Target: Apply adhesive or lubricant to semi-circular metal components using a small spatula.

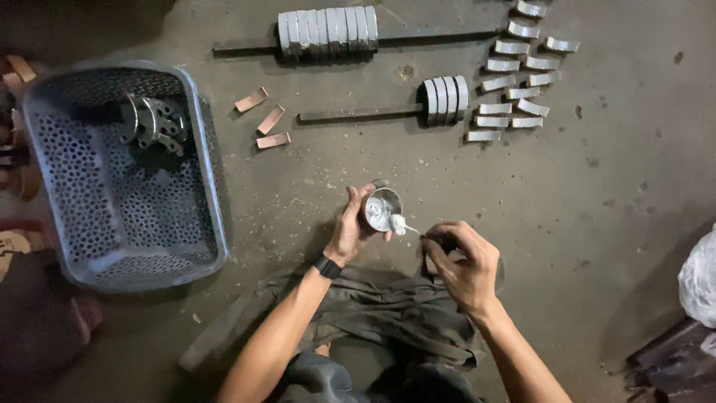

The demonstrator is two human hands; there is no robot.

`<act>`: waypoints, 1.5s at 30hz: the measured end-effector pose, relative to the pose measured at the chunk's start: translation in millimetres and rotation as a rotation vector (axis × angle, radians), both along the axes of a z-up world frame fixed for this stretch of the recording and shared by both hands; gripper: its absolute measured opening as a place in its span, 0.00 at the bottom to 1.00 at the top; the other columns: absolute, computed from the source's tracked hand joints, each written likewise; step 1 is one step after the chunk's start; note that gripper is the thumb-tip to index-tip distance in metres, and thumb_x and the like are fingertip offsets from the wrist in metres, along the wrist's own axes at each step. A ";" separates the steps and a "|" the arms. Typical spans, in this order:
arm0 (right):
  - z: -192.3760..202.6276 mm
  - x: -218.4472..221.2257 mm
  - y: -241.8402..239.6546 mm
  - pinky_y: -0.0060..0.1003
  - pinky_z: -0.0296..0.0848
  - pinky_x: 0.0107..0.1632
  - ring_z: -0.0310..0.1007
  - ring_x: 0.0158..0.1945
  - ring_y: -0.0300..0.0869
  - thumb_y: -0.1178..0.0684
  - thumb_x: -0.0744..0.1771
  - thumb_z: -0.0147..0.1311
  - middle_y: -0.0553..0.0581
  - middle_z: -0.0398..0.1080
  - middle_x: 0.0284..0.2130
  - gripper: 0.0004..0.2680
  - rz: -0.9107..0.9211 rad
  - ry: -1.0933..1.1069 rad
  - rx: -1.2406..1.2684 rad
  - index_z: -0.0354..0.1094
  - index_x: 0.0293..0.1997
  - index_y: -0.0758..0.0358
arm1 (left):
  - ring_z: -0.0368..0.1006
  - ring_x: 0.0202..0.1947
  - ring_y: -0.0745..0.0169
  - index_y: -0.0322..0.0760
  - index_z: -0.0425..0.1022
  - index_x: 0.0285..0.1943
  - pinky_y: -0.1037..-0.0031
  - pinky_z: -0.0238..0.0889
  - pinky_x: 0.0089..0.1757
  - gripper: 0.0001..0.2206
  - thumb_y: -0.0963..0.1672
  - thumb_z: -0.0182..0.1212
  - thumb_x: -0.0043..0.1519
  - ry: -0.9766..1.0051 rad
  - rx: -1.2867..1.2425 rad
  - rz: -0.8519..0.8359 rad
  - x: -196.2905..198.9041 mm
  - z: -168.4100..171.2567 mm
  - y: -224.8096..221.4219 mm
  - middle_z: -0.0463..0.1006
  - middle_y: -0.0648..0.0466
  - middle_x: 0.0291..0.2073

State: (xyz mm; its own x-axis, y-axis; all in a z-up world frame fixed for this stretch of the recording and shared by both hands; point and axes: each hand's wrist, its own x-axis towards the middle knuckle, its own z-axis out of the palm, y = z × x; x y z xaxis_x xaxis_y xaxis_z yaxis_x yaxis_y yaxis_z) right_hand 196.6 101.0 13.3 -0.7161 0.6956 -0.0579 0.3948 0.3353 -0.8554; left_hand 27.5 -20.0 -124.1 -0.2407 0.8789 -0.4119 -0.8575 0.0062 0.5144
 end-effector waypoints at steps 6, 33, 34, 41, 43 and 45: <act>-6.8 -1.3 -1.0 0.31 0.74 0.38 0.76 0.34 0.38 0.62 0.64 0.66 0.56 0.75 0.37 0.08 -0.086 0.035 0.180 0.71 0.42 0.69 | 0.72 0.59 0.53 0.36 0.55 0.73 0.59 0.74 0.54 0.40 0.50 0.72 0.54 0.495 -0.059 0.068 -12.9 -34.9 -16.8 0.71 0.45 0.61; -20.3 -38.3 -18.9 0.31 0.71 0.39 0.73 0.34 0.38 0.59 0.64 0.66 0.57 0.73 0.32 0.11 -0.097 -0.107 0.166 0.74 0.48 0.70 | 0.70 0.46 0.37 0.30 0.79 0.47 0.54 0.64 0.45 0.12 0.39 0.69 0.54 2.171 -0.924 0.022 -288.3 66.0 -136.0 0.73 0.41 0.42; -16.6 -37.0 -16.4 0.31 0.71 0.39 0.73 0.35 0.37 0.59 0.63 0.66 0.57 0.73 0.33 0.11 -0.096 -0.127 0.183 0.73 0.47 0.71 | 0.71 0.46 0.36 0.29 0.79 0.45 0.51 0.64 0.44 0.11 0.39 0.70 0.55 2.153 -1.033 -0.082 -288.8 62.0 -131.5 0.72 0.40 0.42; 10.7 -41.2 6.1 0.32 0.68 0.36 0.68 0.31 0.39 0.58 0.65 0.62 0.57 0.72 0.32 0.09 -0.122 -0.099 0.153 0.74 0.47 0.73 | 0.75 0.36 0.51 0.27 0.78 0.46 0.66 0.67 0.38 0.11 0.39 0.72 0.58 1.631 -0.682 0.217 -260.2 76.4 -137.5 0.75 0.44 0.37; 6.9 -33.3 15.3 0.30 0.68 0.34 0.69 0.29 0.34 0.56 0.69 0.56 0.52 0.72 0.26 0.07 -0.114 0.006 -0.260 0.76 0.42 0.70 | 0.74 0.39 0.65 0.28 0.73 0.50 0.72 0.69 0.43 0.07 0.39 0.63 0.67 1.035 -0.365 0.345 -220.9 96.5 -138.2 0.78 0.53 0.39; 12.5 -27.3 23.7 0.30 0.67 0.30 0.67 0.27 0.34 0.56 0.69 0.56 0.52 0.72 0.24 0.07 -0.152 -0.012 -0.445 0.76 0.39 0.71 | 0.75 0.36 0.65 0.29 0.72 0.49 0.71 0.71 0.41 0.06 0.39 0.61 0.67 0.901 -0.244 0.310 -167.8 112.0 -118.7 0.78 0.53 0.38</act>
